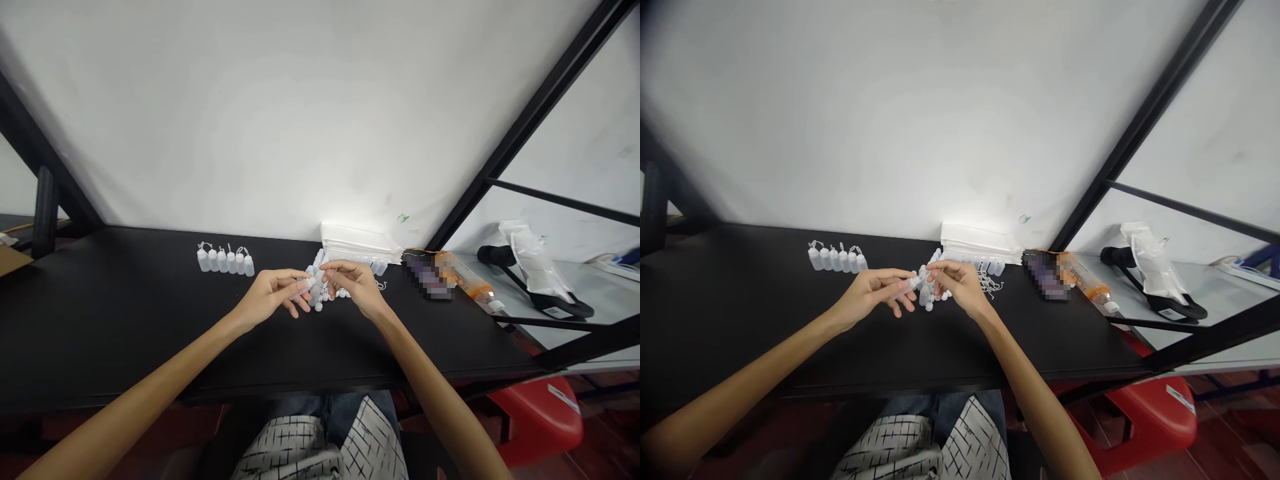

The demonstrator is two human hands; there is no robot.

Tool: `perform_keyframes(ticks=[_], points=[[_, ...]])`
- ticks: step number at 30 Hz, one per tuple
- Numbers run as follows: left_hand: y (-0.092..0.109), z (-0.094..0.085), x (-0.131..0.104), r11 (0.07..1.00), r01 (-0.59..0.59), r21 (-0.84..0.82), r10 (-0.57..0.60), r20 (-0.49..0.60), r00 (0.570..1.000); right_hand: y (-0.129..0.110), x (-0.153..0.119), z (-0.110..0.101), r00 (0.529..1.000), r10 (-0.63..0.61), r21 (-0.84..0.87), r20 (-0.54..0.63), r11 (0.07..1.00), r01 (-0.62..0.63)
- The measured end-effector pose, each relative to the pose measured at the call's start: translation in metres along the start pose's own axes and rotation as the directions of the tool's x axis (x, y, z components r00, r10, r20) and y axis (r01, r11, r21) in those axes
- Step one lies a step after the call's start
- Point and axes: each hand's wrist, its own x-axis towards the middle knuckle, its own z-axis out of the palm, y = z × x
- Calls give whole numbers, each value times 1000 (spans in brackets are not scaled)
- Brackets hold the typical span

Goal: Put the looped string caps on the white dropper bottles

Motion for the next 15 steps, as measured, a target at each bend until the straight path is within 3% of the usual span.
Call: perform_keyframes(ticks=[5,10,12,15], points=[[7,-3,1,987,29,-159,-32,-18,999,-1,1,0,997,-23,-102,-74,995,16],[9,-4,-1,984,-27,-175,22,-32,999,0,2,-11,962,-126,-376,-241,926,27],[9,-3,-1,985,-36,-171,30,-35,999,-1,2,-19,966,-133,-457,-221,889,18],[8,-3,-1,987,-50,-152,44,-43,998,-4,0,-27,998,-30,-532,-53,847,-3]])
